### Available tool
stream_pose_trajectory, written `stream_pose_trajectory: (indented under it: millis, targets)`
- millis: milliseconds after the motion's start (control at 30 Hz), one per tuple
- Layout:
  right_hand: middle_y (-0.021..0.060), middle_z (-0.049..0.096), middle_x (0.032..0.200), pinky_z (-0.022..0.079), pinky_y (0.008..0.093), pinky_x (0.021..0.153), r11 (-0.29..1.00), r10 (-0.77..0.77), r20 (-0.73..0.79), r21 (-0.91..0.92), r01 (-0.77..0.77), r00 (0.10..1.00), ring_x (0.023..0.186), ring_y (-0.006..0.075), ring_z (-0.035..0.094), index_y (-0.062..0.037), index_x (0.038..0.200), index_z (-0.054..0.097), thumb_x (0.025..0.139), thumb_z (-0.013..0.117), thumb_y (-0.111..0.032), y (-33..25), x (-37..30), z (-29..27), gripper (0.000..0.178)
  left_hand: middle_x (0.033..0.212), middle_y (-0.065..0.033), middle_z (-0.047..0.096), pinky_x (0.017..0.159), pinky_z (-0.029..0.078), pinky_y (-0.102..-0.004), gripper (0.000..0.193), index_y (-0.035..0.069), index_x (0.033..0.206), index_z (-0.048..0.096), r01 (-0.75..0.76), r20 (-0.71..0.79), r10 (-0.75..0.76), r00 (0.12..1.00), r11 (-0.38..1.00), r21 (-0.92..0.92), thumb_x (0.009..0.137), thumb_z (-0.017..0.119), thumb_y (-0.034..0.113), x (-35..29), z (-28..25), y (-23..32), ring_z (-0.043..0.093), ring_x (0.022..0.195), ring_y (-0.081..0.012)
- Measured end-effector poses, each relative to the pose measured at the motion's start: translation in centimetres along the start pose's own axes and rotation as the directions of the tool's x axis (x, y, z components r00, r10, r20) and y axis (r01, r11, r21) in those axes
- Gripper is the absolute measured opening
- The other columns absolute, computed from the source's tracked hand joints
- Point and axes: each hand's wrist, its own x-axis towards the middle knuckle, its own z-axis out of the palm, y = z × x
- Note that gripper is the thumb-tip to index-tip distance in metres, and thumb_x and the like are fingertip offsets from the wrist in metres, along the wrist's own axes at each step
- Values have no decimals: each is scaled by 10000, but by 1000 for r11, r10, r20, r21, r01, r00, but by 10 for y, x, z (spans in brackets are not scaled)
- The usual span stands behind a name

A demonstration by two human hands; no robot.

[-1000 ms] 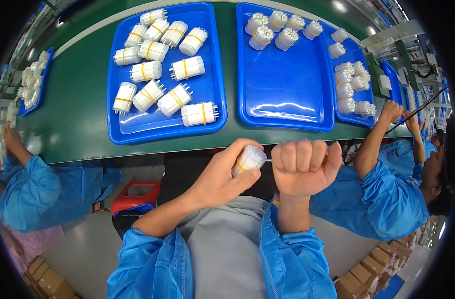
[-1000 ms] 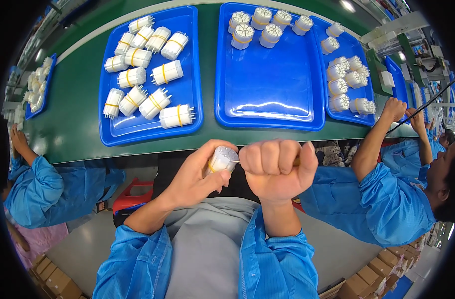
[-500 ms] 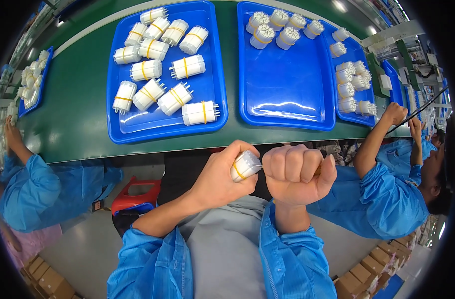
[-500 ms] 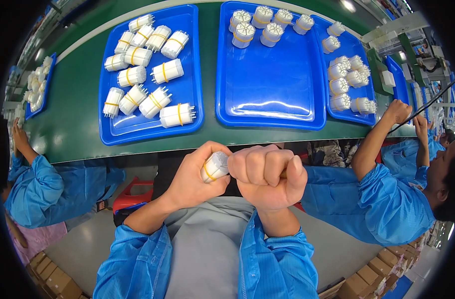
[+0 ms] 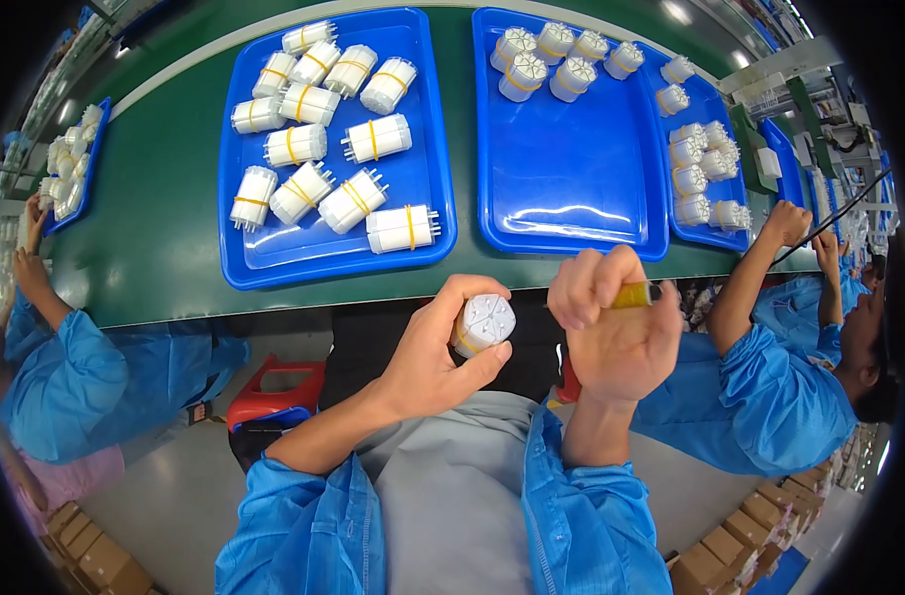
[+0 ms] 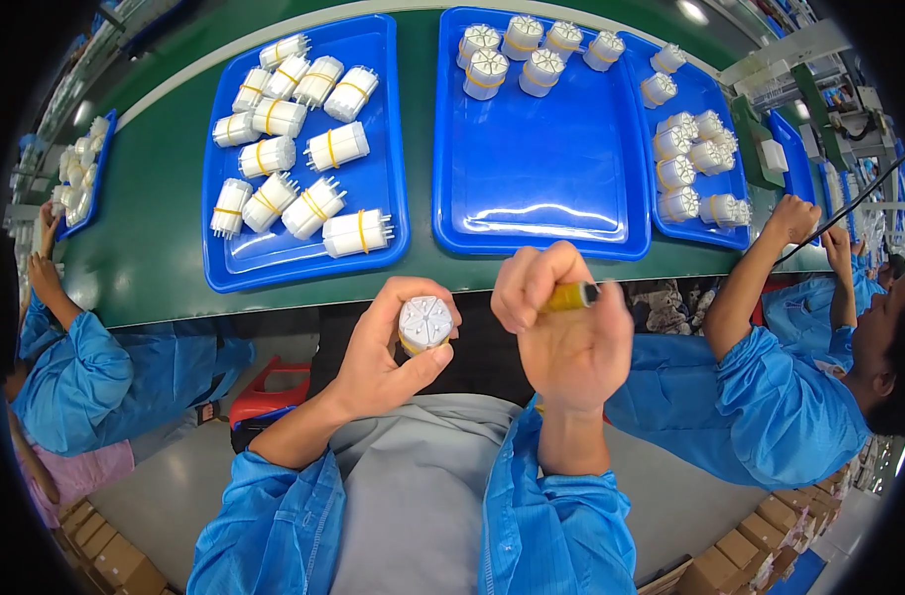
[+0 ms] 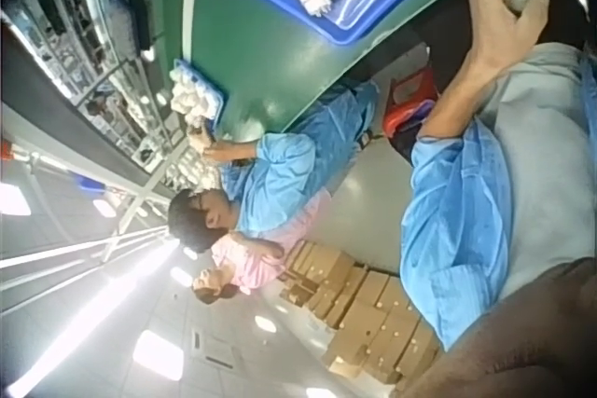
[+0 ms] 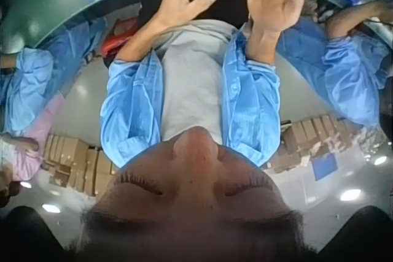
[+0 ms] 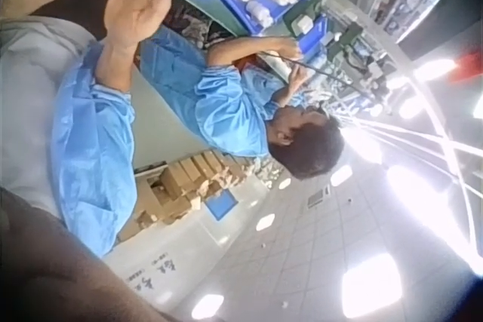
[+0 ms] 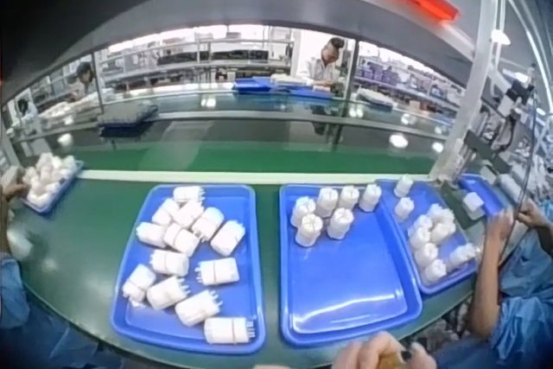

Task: The person assembles small white cylindrical plastic components by hand on a factory production line using a small manual assembly tool.

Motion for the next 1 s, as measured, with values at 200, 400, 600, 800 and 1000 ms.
stream_pose_trajectory:
  millis: [200,400,600,800,1000]
  targets:
    - [78,558,868,350,248,648,829,46,113,-559,25,993,723,105,449,23,980,602,969,582,-277,-9,-9,-12,301,948,-65,626,736,491,-273,406,26,1151,527,-6,-3,6,1000,997,81,790,712,21,0,-3,7,613,838,-122]
    - [111,583,769,427,339,558,446,232,277,-882,151,933,607,236,555,2,937,631,907,664,-172,-16,-2,3,179,834,-109,636,631,499,-334,337,32,947,595,-186,-54,218,974,918,350,667,780,5,5,-3,5,631,714,-266]
    - [107,570,708,420,345,555,369,293,286,-914,168,912,594,259,548,-7,899,649,875,674,-161,-17,-1,9,158,803,-108,617,601,488,-348,389,38,917,581,-280,-4,315,949,848,449,592,786,-24,9,-8,6,617,701,-293]
    - [108,583,708,408,331,523,373,215,295,-906,201,931,562,236,540,4,883,667,852,696,-139,-14,4,5,149,850,-143,609,658,494,-380,376,22,982,572,-194,-4,216,976,883,427,654,755,10,10,-11,7,613,744,-329]
    - [48,583,743,346,236,542,492,131,166,-867,81,977,619,87,493,28,902,658,918,648,-161,-16,6,-4,190,1075,-197,579,835,481,-395,451,-8,1182,534,-283,8,377,926,682,674,755,673,30,58,-41,50,592,952,-358]
